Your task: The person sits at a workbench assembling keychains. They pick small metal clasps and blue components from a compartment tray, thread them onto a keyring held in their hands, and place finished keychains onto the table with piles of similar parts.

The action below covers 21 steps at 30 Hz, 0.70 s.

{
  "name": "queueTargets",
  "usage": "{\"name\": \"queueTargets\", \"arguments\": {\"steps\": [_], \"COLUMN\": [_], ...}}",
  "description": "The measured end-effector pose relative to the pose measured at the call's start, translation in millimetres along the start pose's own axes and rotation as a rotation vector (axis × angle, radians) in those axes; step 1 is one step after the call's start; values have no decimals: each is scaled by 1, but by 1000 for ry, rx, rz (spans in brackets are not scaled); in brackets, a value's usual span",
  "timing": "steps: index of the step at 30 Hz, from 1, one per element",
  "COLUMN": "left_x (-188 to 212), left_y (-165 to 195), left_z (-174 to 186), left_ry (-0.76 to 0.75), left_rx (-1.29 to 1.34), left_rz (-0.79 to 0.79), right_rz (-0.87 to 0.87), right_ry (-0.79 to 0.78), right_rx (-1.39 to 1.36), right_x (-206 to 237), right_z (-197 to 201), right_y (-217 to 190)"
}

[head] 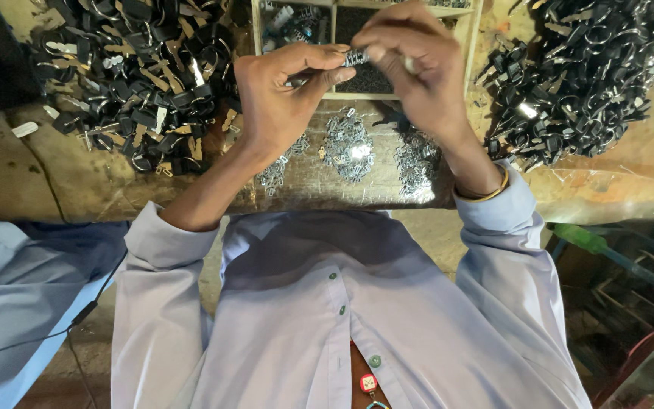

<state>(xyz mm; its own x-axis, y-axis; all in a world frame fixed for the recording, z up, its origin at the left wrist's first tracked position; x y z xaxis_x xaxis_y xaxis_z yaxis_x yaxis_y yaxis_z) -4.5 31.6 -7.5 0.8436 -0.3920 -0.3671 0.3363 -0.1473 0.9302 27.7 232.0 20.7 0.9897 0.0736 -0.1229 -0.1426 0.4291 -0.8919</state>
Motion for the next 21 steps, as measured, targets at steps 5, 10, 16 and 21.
{"name": "queueTargets", "arguments": {"steps": [5, 10, 16, 21], "left_x": [-1, -2, -4, -3], "left_y": [0, -1, -1, -1], "left_z": [1, 0, 1, 1], "left_ry": [22, 32, -4, -11], "left_rx": [-26, 37, -83, -75], "left_rz": [-22, 9, -20, -3], "right_rz": [224, 52, -34, -37], "right_ry": [134, 71, -20, -49], "right_rx": [764, 518, 113, 63], "right_x": [-3, 0, 6, 6], "right_z": [6, 12, 15, 10], "right_y": [-11, 3, 12, 3]}}
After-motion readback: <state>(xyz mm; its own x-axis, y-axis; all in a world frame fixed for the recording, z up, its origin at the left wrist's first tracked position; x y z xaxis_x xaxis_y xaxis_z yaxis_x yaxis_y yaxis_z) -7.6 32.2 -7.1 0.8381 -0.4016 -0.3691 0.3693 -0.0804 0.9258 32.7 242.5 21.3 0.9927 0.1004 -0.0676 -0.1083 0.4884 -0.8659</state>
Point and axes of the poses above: each hand's wrist, its own x-axis away from the middle knuckle, its own z-axis out of the back of the hand, y = z × x, the point moved 2 cm from there along -x, towards the middle knuckle, and after that the axes turned 9 degrees about -z, right-handed, at the moved point
